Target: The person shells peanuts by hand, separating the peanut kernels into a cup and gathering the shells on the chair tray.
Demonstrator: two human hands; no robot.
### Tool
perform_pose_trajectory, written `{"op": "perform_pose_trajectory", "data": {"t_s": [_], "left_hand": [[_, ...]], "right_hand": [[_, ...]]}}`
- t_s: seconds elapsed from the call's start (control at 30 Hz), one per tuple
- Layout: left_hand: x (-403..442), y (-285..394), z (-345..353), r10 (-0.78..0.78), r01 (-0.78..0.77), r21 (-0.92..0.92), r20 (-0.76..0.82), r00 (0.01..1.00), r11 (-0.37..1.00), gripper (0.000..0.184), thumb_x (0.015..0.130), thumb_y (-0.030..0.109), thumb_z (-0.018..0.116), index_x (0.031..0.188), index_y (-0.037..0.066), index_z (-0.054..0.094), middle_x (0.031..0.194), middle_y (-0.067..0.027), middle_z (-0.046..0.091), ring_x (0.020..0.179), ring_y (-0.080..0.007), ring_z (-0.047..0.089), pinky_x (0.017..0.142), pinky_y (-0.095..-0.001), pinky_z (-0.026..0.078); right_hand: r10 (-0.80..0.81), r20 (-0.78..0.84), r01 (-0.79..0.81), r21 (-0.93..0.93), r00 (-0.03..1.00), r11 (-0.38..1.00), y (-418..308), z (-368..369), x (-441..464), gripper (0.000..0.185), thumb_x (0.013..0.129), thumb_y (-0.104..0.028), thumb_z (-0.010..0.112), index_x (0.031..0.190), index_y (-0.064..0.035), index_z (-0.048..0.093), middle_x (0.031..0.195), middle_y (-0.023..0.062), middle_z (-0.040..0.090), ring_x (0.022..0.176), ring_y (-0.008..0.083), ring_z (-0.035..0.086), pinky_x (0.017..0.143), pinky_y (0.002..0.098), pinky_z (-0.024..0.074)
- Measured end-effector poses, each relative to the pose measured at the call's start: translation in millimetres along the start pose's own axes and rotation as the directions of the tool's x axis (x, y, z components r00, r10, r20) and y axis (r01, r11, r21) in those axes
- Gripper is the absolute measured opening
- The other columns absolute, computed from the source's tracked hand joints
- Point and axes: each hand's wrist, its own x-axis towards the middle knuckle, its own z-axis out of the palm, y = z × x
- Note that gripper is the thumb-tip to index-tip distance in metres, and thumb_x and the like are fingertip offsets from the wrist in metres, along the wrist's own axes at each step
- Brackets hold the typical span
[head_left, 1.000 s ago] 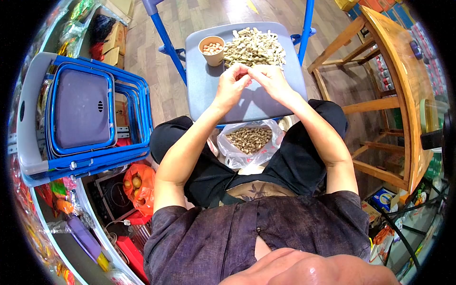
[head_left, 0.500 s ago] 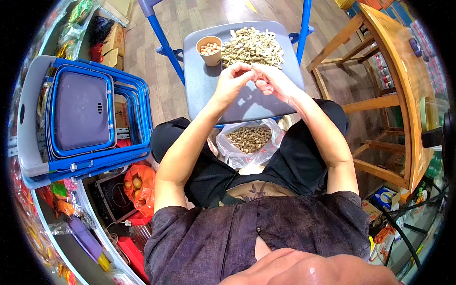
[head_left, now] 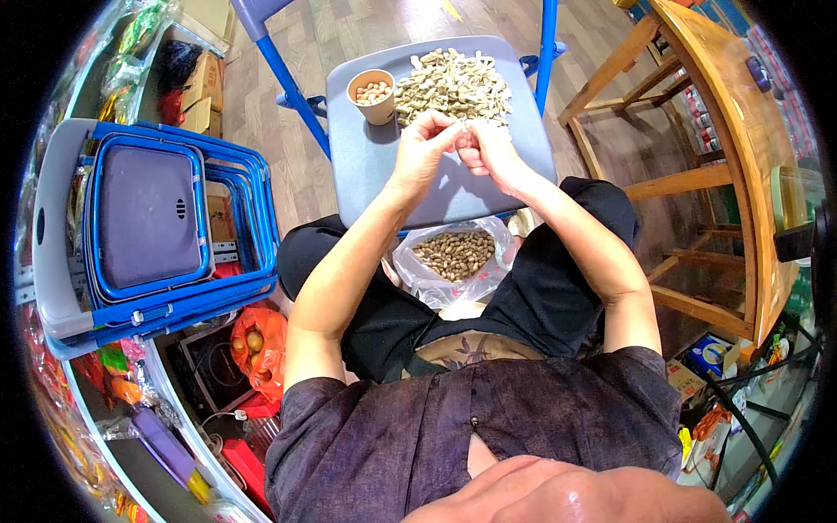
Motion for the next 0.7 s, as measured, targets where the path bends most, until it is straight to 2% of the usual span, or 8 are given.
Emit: {"op": "perform_pose_trajectory", "data": {"t_s": [0.07,0.13,0.23,0.33,0.43,0.53,0.6,0.7], "left_hand": [[2,-2,-1,-0.018,0.018,-0.066,-0.010,1.000,0.998,0.007,0.089,0.012,0.064,0.091,0.005,0.062,0.082,-0.0001,0.062,0.073,-0.0071,0.055,0.070,-0.0231,0.044],[6,-3,-3,-0.111,0.133,-0.306,0.087,0.990,0.943,0.013,0.091,0.016,0.063,0.099,0.005,0.062,0.088,-0.0015,0.064,0.079,-0.0101,0.059,0.077,-0.0265,0.048],[8,-6,-7,-0.130,0.172,-0.342,0.142,0.981,0.924,0.015,0.093,0.017,0.060,0.102,0.005,0.062,0.090,-0.0026,0.064,0.081,-0.0126,0.062,0.079,-0.0291,0.049],[8,-8,-8,-0.115,0.163,-0.375,0.148,0.982,0.913,0.016,0.094,0.018,0.059,0.103,0.005,0.061,0.089,-0.0027,0.064,0.077,-0.0128,0.062,0.079,-0.0308,0.050],[7,-7,-8,-0.116,0.167,-0.370,0.157,0.981,0.914,0.017,0.095,0.018,0.057,0.104,0.004,0.061,0.088,-0.0026,0.064,0.075,-0.0135,0.062,0.078,-0.0321,0.050],[5,-7,-9,-0.132,0.176,-0.339,0.148,0.980,0.924,0.017,0.095,0.019,0.058,0.103,0.005,0.061,0.088,-0.0016,0.063,0.077,-0.0125,0.061,0.077,-0.0297,0.049],[5,-5,-12,-0.130,0.177,-0.367,0.147,0.980,0.913,0.016,0.094,0.019,0.059,0.103,0.006,0.061,0.088,-0.0011,0.063,0.078,-0.0116,0.060,0.076,-0.0280,0.048],[3,-2,-13,-0.136,0.169,-0.372,0.116,0.984,0.913,0.015,0.093,0.018,0.062,0.102,0.007,0.062,0.088,-0.0001,0.063,0.079,-0.0098,0.057,0.075,-0.0250,0.047]], "right_hand": [[-0.038,0.039,0.038,-0.002,0.999,0.999,-4,-1,0,0.036,0.097,-0.038,0.041,0.079,-0.0092,0.054,0.057,-0.0073,0.035,0.047,0.0042,0.027,0.043,0.0214,0.0216],[-0.077,0.081,0.078,-0.004,0.994,0.997,-8,-1,-1,0.035,0.097,-0.037,0.041,0.080,-0.0088,0.054,0.057,-0.0070,0.035,0.047,0.0041,0.028,0.043,0.0214,0.0233],[-0.100,0.070,0.098,0.033,0.992,0.995,-10,3,-4,0.033,0.097,-0.036,0.042,0.081,-0.0090,0.055,0.058,-0.0063,0.038,0.048,0.0041,0.032,0.044,0.0208,0.0276],[-0.153,0.026,0.154,-0.023,0.988,0.988,-9,6,-6,0.032,0.097,-0.035,0.043,0.084,-0.0092,0.055,0.059,-0.0055,0.041,0.049,0.0040,0.035,0.045,0.0201,0.0303],[-0.090,0.110,0.079,0.101,0.990,0.992,-12,4,-5,0.030,0.097,-0.036,0.047,0.085,-0.0095,0.055,0.062,-0.0051,0.043,0.051,0.0041,0.036,0.045,0.0202,0.0317],[-0.079,0.043,0.076,0.072,0.996,0.995,-17,6,-8,0.028,0.096,-0.035,0.051,0.084,-0.0102,0.055,0.063,-0.0050,0.045,0.052,0.0038,0.038,0.046,0.0201,0.0334],[-0.174,0.012,0.174,-0.067,0.985,0.982,-9,1,-1,0.028,0.096,-0.035,0.053,0.084,-0.0105,0.057,0.065,-0.0052,0.046,0.053,0.0035,0.039,0.047,0.0200,0.0352],[-0.259,0.022,0.259,-0.166,0.966,0.952,-3,-4,5,0.029,0.096,-0.036,0.052,0.084,-0.0103,0.058,0.065,-0.0054,0.047,0.053,0.0033,0.040,0.048,0.0197,0.0361]]}}
